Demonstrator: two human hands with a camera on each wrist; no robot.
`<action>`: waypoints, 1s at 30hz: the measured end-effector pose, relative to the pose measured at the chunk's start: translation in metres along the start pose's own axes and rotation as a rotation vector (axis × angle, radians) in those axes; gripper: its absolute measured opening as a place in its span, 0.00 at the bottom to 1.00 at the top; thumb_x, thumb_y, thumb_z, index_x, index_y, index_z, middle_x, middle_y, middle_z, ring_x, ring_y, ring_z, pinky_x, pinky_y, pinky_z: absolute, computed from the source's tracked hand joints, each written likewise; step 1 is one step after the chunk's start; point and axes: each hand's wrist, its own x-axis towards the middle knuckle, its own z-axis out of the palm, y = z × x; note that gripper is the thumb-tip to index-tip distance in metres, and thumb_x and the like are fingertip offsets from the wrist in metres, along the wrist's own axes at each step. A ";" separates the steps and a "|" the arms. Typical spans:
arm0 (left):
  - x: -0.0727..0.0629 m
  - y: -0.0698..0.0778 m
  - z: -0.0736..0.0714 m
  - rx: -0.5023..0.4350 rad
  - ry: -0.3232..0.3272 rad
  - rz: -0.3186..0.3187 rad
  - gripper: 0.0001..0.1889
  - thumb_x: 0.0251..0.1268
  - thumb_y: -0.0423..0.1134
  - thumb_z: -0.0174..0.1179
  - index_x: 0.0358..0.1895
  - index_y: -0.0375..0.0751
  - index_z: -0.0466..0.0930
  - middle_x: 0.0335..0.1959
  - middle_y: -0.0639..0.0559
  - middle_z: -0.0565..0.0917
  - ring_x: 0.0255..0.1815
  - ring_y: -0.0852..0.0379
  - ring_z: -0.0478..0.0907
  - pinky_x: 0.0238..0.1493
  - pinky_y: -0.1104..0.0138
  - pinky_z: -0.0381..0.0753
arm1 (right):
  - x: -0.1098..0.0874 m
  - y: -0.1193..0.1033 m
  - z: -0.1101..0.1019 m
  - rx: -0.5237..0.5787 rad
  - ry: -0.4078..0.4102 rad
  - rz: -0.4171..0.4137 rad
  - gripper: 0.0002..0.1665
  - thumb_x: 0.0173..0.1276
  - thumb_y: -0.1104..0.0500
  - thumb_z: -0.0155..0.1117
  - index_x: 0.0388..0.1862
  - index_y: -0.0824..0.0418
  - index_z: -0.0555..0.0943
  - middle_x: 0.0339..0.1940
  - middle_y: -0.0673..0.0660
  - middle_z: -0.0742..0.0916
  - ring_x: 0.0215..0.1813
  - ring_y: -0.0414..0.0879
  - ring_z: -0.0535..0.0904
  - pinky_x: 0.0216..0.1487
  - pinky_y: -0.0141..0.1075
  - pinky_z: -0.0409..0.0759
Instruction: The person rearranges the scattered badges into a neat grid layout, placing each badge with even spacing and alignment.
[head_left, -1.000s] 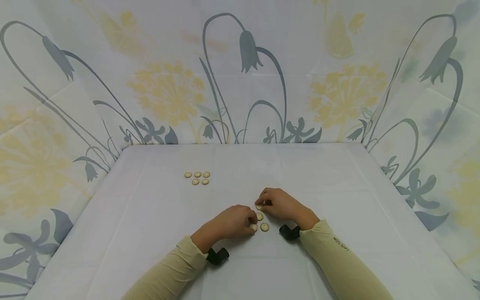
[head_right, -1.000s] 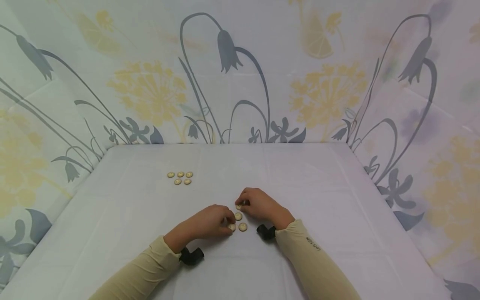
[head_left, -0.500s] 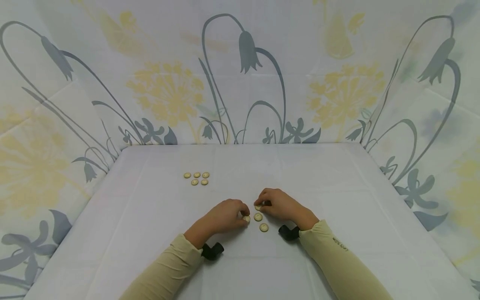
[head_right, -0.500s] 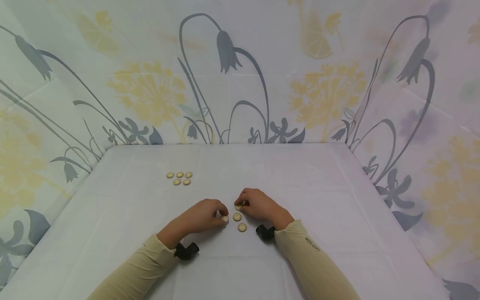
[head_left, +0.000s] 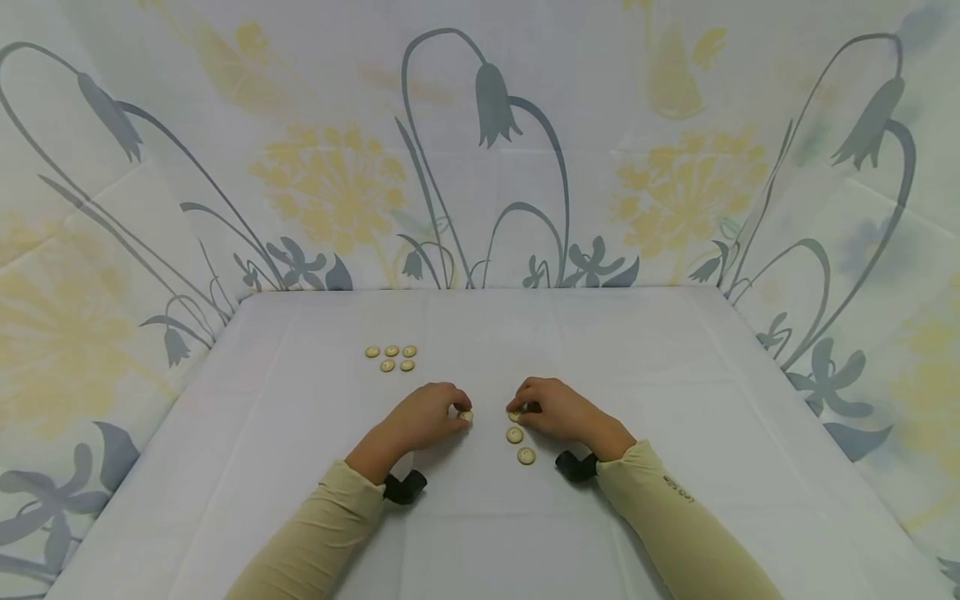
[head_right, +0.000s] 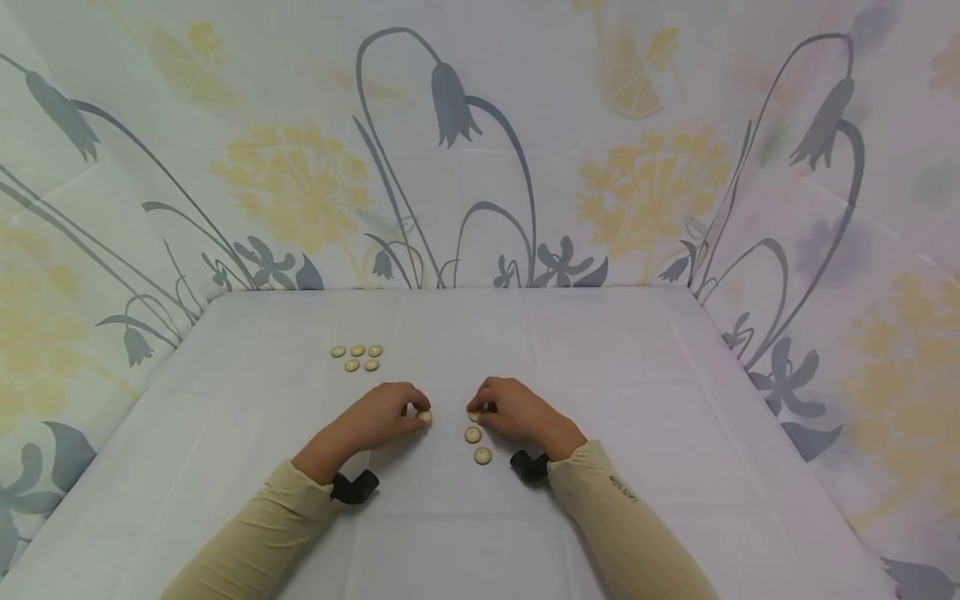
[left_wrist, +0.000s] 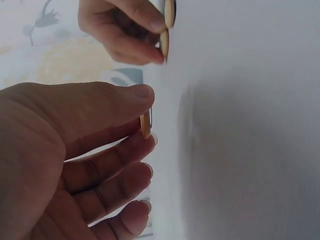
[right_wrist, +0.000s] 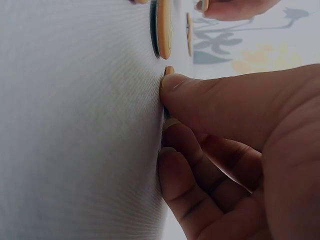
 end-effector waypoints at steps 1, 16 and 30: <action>0.000 -0.002 -0.001 0.002 0.005 -0.009 0.11 0.62 0.39 0.65 0.46 0.42 0.85 0.43 0.53 0.85 0.47 0.54 0.80 0.52 0.59 0.78 | 0.000 0.000 0.000 0.004 -0.002 0.003 0.11 0.66 0.60 0.66 0.46 0.54 0.87 0.45 0.47 0.84 0.46 0.40 0.79 0.47 0.34 0.78; -0.004 -0.031 -0.022 0.048 0.070 -0.089 0.11 0.64 0.40 0.64 0.46 0.41 0.84 0.43 0.51 0.84 0.47 0.53 0.81 0.50 0.58 0.79 | -0.001 0.000 0.001 0.015 -0.024 0.050 0.12 0.66 0.60 0.65 0.47 0.53 0.86 0.46 0.46 0.84 0.46 0.39 0.79 0.48 0.34 0.77; -0.008 -0.054 -0.032 0.087 0.111 -0.127 0.11 0.65 0.40 0.63 0.46 0.39 0.84 0.46 0.48 0.86 0.51 0.49 0.81 0.53 0.55 0.79 | 0.000 0.001 0.001 0.013 -0.020 0.046 0.11 0.66 0.60 0.65 0.47 0.53 0.86 0.46 0.46 0.84 0.47 0.39 0.79 0.48 0.34 0.77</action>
